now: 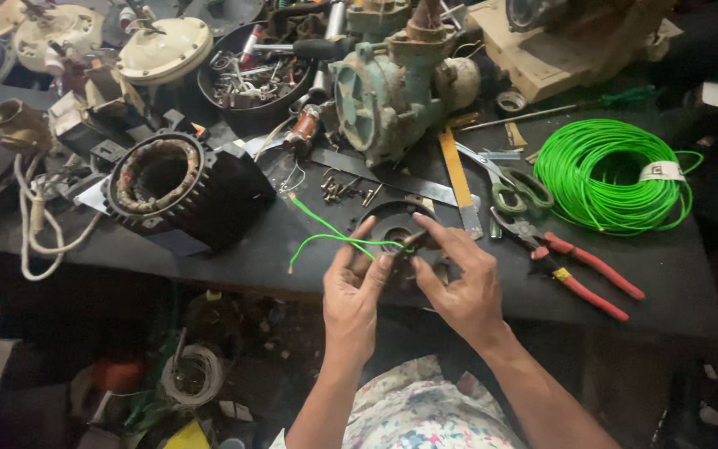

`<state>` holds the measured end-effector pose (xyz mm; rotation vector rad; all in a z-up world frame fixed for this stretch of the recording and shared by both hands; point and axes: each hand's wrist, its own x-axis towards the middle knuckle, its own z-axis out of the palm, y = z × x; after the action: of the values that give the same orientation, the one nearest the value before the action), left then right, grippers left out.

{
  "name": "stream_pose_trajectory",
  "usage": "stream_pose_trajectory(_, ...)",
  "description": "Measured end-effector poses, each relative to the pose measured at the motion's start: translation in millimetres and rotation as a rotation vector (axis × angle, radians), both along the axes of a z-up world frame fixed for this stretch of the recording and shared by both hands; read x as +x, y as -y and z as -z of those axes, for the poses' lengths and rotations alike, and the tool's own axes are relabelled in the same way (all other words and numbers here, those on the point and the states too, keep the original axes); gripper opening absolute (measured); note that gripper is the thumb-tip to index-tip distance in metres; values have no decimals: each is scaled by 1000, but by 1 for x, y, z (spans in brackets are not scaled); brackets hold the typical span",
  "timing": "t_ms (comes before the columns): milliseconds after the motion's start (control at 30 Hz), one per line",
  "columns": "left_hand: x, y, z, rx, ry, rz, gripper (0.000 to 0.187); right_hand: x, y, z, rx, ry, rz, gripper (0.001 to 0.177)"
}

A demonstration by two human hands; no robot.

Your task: The person threads green wires through a black circular plastic housing, strips the wire ends with pliers, and twists the strands. The person repeats this process for multiple wires on the same component.

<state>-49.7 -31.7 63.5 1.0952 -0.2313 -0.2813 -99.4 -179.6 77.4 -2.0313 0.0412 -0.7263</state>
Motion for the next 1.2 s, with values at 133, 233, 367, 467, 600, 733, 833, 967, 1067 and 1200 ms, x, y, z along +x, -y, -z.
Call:
stream_pose_trajectory(133, -4, -9, -3, -170, -139, 156, 55, -7, 4, -6, -190, 74, -44, 50)
stream_pose_trajectory(233, -8, -14, -4, -258, -269, 256, 52, -10, 5, -10, -326, 128, -58, 49)
stream_pose_trajectory(367, -15, -13, -3, -295, -305, 315, 51, -17, 0, -16, -359, 111, -72, 50)
stream_pose_trajectory(467, -22, -9, -3, -315, -321, 320, 51, -20, -5, -20, -360, 108, -55, 53)
stream_pose_trajectory(600, -26, -7, -3, -301, -303, 326, 51, -21, -9, -25, -338, 96, -35, 51)
stream_pose_trajectory(733, -26, -8, -5, -296, -298, 330, 50, -22, -12, -27, -337, 88, -17, 50)
stream_pose_trajectory(833, -26, -7, -6, -259, -341, 297, 50, -23, -15, -28, -346, 71, -6, 50)
stream_pose_trajectory(967, -27, -7, -7, -254, -401, 308, 51, -26, -14, -31, -366, 51, -16, 51)
stream_pose_trajectory(1067, -27, -6, -6, -329, -428, 365, 52, -29, -10, -37, -374, 84, -78, 47)
stream_pose_trajectory(1200, -30, -4, -5, -361, -424, 390, 55, -33, -1, -45, -463, 70, -163, 46)
